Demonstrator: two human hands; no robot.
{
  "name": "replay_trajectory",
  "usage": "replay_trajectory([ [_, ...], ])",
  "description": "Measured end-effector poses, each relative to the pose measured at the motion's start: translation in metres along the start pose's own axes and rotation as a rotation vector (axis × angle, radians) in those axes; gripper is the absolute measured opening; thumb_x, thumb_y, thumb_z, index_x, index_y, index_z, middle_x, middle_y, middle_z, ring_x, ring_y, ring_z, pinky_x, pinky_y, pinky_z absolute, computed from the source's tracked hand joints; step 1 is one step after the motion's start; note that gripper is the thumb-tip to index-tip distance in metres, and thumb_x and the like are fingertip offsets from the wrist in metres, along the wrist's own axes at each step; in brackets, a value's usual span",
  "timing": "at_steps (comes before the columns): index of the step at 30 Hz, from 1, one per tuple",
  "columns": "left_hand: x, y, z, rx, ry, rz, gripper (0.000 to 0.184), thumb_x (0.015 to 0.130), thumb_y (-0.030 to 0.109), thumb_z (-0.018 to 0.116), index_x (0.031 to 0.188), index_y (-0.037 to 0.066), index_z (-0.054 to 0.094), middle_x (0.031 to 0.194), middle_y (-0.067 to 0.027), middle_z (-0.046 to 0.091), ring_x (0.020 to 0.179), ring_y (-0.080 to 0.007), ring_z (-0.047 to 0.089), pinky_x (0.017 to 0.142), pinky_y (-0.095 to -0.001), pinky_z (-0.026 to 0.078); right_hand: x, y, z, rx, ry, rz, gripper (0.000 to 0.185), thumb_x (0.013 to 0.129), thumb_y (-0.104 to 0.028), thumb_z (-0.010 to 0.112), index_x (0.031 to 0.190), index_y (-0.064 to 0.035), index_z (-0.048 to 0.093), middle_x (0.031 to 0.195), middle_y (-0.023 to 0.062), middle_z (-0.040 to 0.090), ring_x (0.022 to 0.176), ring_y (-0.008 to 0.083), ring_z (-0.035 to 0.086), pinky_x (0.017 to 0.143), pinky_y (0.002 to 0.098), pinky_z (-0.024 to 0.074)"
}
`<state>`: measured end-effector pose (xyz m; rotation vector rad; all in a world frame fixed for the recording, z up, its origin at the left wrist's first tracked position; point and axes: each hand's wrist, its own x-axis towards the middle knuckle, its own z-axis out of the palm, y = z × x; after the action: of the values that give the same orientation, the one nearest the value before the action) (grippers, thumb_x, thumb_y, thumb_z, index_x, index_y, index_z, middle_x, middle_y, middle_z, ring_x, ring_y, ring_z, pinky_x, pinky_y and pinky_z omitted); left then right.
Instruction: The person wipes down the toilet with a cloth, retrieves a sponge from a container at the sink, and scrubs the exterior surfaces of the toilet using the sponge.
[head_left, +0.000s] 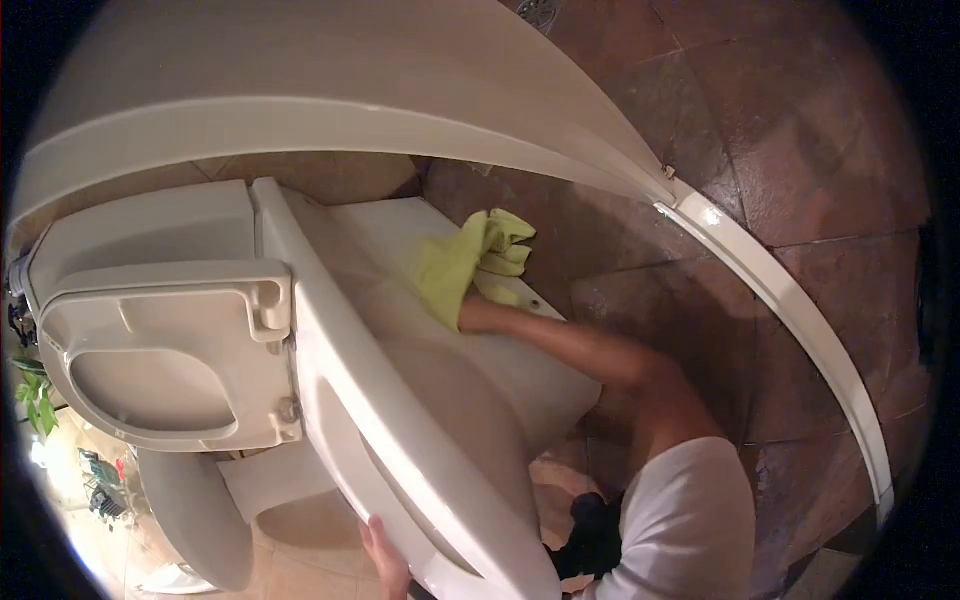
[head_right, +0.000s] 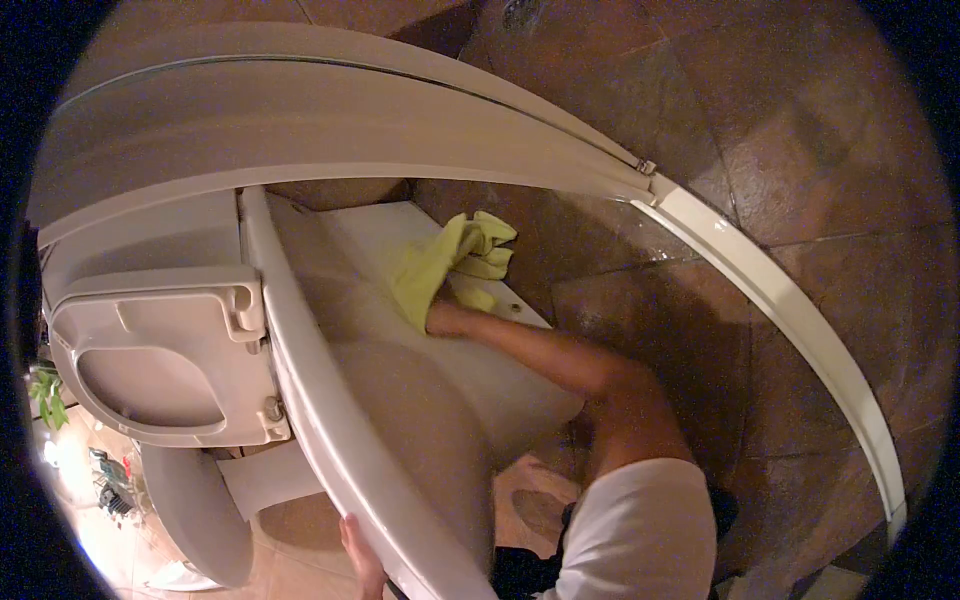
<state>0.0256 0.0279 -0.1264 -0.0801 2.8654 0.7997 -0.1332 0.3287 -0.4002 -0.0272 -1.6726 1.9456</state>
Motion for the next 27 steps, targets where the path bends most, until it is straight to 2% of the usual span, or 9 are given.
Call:
replay_trajectory([
  [4, -0.001, -0.001, 0.001, -0.079, -0.015, -0.06, 0.045, 0.092, 0.03, 0.039, 0.124, -0.002, 0.038, 0.108, -0.0141, 0.05, 0.097, -0.0219, 0.049, 0.083, -0.0331, 0.04, -0.038, -0.047, -0.002, -0.102, -0.069, -0.194, 0.05, 0.088, -0.031, 0.043, 0.131, -0.0044, 0.039, 0.136, 0.0135, 0.038, 0.125, 0.026, 0.036, 0.106, 0.0347, 0.0238],
  [9, 0.002, -0.003, 0.0, -0.044, 0.049, -0.08, 0.048, 0.091, 0.035, 0.041, 0.122, -0.001, 0.039, 0.106, -0.0136, 0.05, 0.095, -0.0217, 0.048, 0.082, -0.0345, 0.04, 0.038, -0.005, -0.008, -0.092, -0.08, -0.047, 0.047, 0.089, -0.031, 0.042, 0.129, -0.0053, 0.041, 0.135, 0.0126, 0.039, 0.124, 0.0255, 0.037, 0.105, 0.0353, 0.0255],
  [15, -0.001, 0.009, 0.007, -0.005, 0.05, -0.098, 0.049, 0.091, 0.037, 0.041, 0.123, 0.0, 0.039, 0.106, -0.0124, 0.05, 0.095, -0.0211, 0.048, 0.081, -0.0348, 0.04, -0.009, -0.023, 0.003, -0.097, -0.098, -0.1, 0.044, 0.09, -0.031, 0.041, 0.126, -0.0063, 0.043, 0.134, 0.0115, 0.04, 0.123, 0.025, 0.038, 0.103, 0.0362, 0.0275],
  [18, -0.001, 0.007, 0.007, -0.004, 0.052, -0.108, 0.049, 0.09, 0.038, 0.041, 0.123, 0.001, 0.04, 0.105, -0.0125, 0.05, 0.095, -0.0211, 0.048, 0.08, -0.0348, 0.04, -0.002, -0.027, 0.012, -0.177, -0.145, -0.124, 0.042, 0.091, -0.031, 0.04, 0.125, -0.0068, 0.044, 0.134, 0.011, 0.041, 0.122, 0.0247, 0.039, 0.103, 0.0366, 0.0285],
  [21, -0.003, 0.016, 0.014, -0.009, 0.058, -0.137, 0.048, 0.09, 0.038, 0.041, 0.122, 0.001, 0.04, 0.105, -0.0125, 0.05, 0.094, -0.0213, 0.049, 0.079, -0.035, 0.041, 0.028, 0.027, 0.019, -0.423, -0.196, -0.006, 0.041, 0.091, -0.031, 0.04, 0.124, -0.0073, 0.045, 0.133, 0.0104, 0.042, 0.122, 0.0244, 0.039, 0.102, 0.037, 0.0295],
  [23, -0.003, 0.017, 0.012, -0.006, 0.078, -0.152, 0.048, 0.09, 0.038, 0.041, 0.121, 0.002, 0.041, 0.104, -0.0124, 0.05, 0.094, -0.0215, 0.049, 0.079, -0.0352, 0.042, 0.045, 0.085, 0.036, -0.636, 0.132, -0.112, 0.037, 0.089, -0.031, 0.044, 0.116, -0.0073, 0.053, 0.127, 0.0108, 0.05, 0.114, 0.0232, 0.047, 0.098, 0.0354, 0.0346],
  [25, 0.003, 0.008, 0.006, 0.009, 0.073, -0.2, 0.046, 0.089, 0.038, 0.041, 0.119, 0.002, 0.042, 0.104, -0.0122, 0.05, 0.095, -0.0219, 0.049, 0.079, -0.0357, 0.042, 0.025, 0.01, -0.003, 0.133, -0.07, -0.009, 0.039, 0.086, -0.034, 0.046, 0.11, -0.0065, 0.058, 0.118, 0.0146, 0.056, 0.108, 0.0306, 0.052, 0.093, 0.0389, 0.038],
  [26, 0.005, 0.002, 0.003, 0.01, 0.075, -0.198, 0.046, 0.089, 0.038, 0.041, 0.119, 0.002, 0.042, 0.104, -0.0122, 0.05, 0.095, -0.0219, 0.049, 0.079, -0.0357, 0.042, 0.02, 0.002, -0.001, 0.057, -0.072, 0.12, 0.04, 0.087, -0.034, 0.045, 0.112, -0.0062, 0.057, 0.122, 0.0162, 0.053, 0.112, 0.0312, 0.049, 0.095, 0.0397, 0.0367],
  [27, 0.007, -0.003, 0.001, -0.024, 0.055, -0.185, 0.046, 0.089, 0.038, 0.041, 0.118, 0.003, 0.042, 0.104, -0.0123, 0.05, 0.095, -0.0218, 0.049, 0.079, -0.0357, 0.042, 0.021, -0.013, 0.008, 0.057, -0.069, 0.119, 0.04, 0.087, -0.034, 0.045, 0.112, -0.0062, 0.057, 0.122, 0.0162, 0.053, 0.112, 0.0312, 0.049, 0.095, 0.0397, 0.0367],
])
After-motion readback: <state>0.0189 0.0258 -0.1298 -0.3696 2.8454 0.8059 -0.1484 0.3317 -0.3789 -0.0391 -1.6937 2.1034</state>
